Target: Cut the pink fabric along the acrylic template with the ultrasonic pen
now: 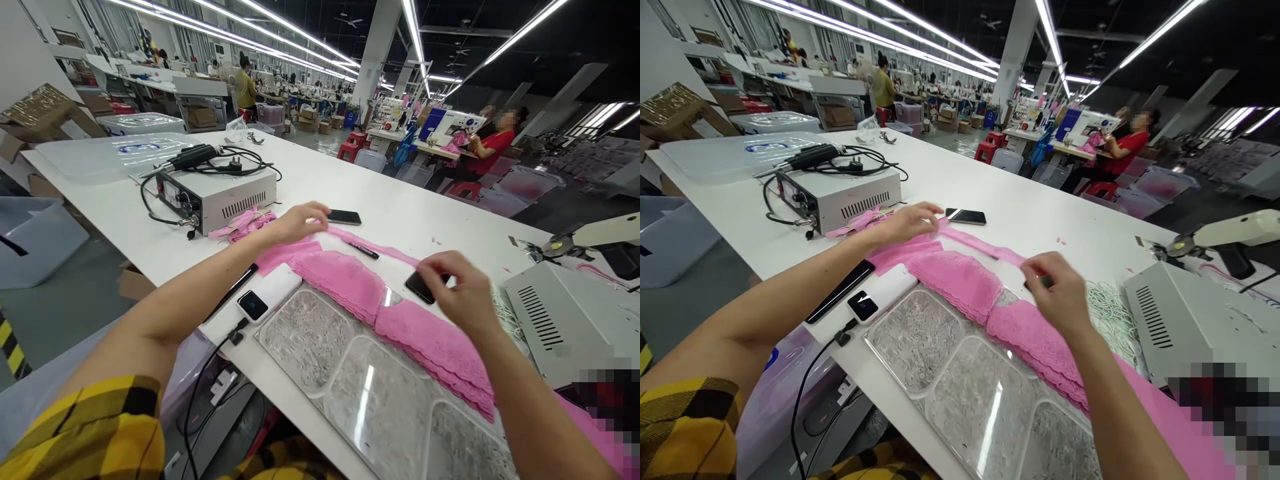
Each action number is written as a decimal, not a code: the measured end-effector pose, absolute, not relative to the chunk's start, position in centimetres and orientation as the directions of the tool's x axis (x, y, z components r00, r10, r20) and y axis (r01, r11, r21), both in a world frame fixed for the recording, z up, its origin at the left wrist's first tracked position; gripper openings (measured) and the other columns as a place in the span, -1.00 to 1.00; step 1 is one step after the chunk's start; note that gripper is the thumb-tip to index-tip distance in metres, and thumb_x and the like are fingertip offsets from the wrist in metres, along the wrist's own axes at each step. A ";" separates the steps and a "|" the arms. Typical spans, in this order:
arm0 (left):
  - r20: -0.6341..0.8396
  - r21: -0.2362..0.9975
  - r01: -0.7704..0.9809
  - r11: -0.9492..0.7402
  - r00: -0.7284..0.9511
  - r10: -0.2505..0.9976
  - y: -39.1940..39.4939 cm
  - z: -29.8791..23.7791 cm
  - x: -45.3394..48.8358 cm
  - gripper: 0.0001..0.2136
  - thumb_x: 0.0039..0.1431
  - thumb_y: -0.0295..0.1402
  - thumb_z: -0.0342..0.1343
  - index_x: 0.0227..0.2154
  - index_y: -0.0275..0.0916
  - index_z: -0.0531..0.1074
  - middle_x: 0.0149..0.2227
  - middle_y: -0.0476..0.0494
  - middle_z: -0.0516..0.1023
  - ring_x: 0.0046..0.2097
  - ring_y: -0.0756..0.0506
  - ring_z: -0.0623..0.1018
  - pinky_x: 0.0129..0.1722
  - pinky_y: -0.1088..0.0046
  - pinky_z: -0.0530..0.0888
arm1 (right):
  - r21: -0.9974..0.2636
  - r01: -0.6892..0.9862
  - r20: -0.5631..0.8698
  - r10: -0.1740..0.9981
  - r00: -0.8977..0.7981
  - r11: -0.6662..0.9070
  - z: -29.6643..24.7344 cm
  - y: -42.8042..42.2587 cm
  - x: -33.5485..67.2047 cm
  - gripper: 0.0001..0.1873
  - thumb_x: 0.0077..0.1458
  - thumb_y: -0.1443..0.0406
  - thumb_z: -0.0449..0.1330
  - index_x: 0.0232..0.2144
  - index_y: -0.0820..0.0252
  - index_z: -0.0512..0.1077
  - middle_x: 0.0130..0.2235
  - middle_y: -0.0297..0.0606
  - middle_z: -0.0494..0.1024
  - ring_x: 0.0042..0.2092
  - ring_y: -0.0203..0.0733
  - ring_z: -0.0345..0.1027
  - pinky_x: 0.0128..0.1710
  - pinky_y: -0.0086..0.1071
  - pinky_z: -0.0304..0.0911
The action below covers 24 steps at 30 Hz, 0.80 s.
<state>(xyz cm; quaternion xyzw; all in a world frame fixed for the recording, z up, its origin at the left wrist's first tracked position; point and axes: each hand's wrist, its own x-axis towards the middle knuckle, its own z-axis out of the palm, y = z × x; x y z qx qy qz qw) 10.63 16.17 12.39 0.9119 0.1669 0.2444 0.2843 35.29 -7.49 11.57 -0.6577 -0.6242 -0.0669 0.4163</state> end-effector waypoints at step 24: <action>0.293 0.459 -0.154 -0.875 0.956 -0.014 1.1 4.8 4.5 -0.84 0.30 -0.37 0.10 -0.15 -0.26 0.54 0.14 -0.32 0.45 0.22 -0.25 0.39 0.22 0.12 0.35 | -0.132 0.936 0.399 0.882 -0.251 0.326 1.7 -24.2 23.4 -0.51 0.21 0.36 0.11 0.18 0.34 0.29 0.13 -0.01 0.47 0.22 0.03 0.29 0.08 -0.06 0.43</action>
